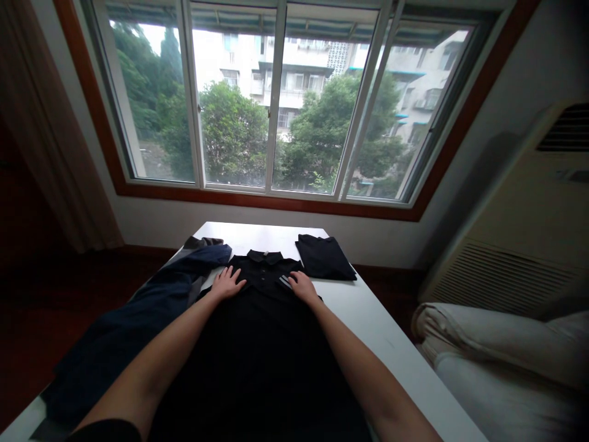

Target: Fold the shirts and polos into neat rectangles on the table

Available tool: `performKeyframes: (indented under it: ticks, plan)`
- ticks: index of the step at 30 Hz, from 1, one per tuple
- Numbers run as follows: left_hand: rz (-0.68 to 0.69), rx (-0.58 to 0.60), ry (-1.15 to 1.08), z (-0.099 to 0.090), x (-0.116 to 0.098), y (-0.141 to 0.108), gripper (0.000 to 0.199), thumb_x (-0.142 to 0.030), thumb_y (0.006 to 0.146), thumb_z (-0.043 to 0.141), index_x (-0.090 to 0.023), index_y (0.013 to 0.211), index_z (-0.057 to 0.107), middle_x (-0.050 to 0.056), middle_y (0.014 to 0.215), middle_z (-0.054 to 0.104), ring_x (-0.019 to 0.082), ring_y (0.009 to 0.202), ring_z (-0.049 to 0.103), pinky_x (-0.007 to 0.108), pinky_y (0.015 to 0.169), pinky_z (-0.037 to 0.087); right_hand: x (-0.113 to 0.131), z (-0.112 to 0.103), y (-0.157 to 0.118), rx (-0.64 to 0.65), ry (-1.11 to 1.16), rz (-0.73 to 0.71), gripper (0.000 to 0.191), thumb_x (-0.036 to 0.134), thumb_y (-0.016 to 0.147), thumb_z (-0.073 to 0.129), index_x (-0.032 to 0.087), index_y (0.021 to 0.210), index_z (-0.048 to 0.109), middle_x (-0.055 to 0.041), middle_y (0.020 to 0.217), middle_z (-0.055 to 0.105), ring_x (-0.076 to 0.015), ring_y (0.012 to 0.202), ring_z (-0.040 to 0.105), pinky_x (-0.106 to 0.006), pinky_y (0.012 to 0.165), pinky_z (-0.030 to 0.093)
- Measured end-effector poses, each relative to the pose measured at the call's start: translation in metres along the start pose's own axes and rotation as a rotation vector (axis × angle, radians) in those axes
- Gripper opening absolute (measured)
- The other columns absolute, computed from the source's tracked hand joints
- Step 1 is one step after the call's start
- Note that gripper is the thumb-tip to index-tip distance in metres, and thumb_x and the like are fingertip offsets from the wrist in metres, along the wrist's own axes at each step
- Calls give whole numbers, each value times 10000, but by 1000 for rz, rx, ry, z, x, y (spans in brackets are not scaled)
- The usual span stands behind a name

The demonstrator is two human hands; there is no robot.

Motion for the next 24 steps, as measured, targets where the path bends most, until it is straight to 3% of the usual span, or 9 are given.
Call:
performKeyframes:
  ticks: [4,7,18,24]
  plan:
    - [-40,-17,-28,-3,13,6,855,-746,980,324,-204,1640,356,172,1733,190,377,1606,138,557,1243,169,-7,18,-14,57,-136,-54,577,543,1041,478,250,1532,547,-125,1653,403,-298,1552,309,-455,1252,229]
    - [-56,-32,-30,-3,20,12,865,-755,973,340,-200,1635,363,178,1730,200,385,1602,152,554,1242,173,-7,27,-12,92,-151,-59,624,603,1045,437,279,1576,485,-119,1690,336,-300,1578,249,-484,1261,178]
    - [-66,-18,23,-2,19,58,869,-742,978,314,-191,1649,336,181,1733,193,380,1603,141,543,1255,149,-21,42,43,181,-123,-11,719,672,1036,380,272,1633,384,-134,1737,193,-305,1612,129,-506,1270,115]
    - [-66,0,31,-17,8,77,776,-659,1024,296,-188,1640,347,184,1730,204,370,1594,173,535,1231,225,-24,47,66,235,-123,22,744,663,1046,352,245,1661,312,-141,1749,123,-299,1620,64,-506,1276,71]
Point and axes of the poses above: each hand's wrist, its own y-axis towards the middle knuckle, its own z-axis out of the palm, x = y × z, the point moved 10 cm from there along y, towards the middle knuckle
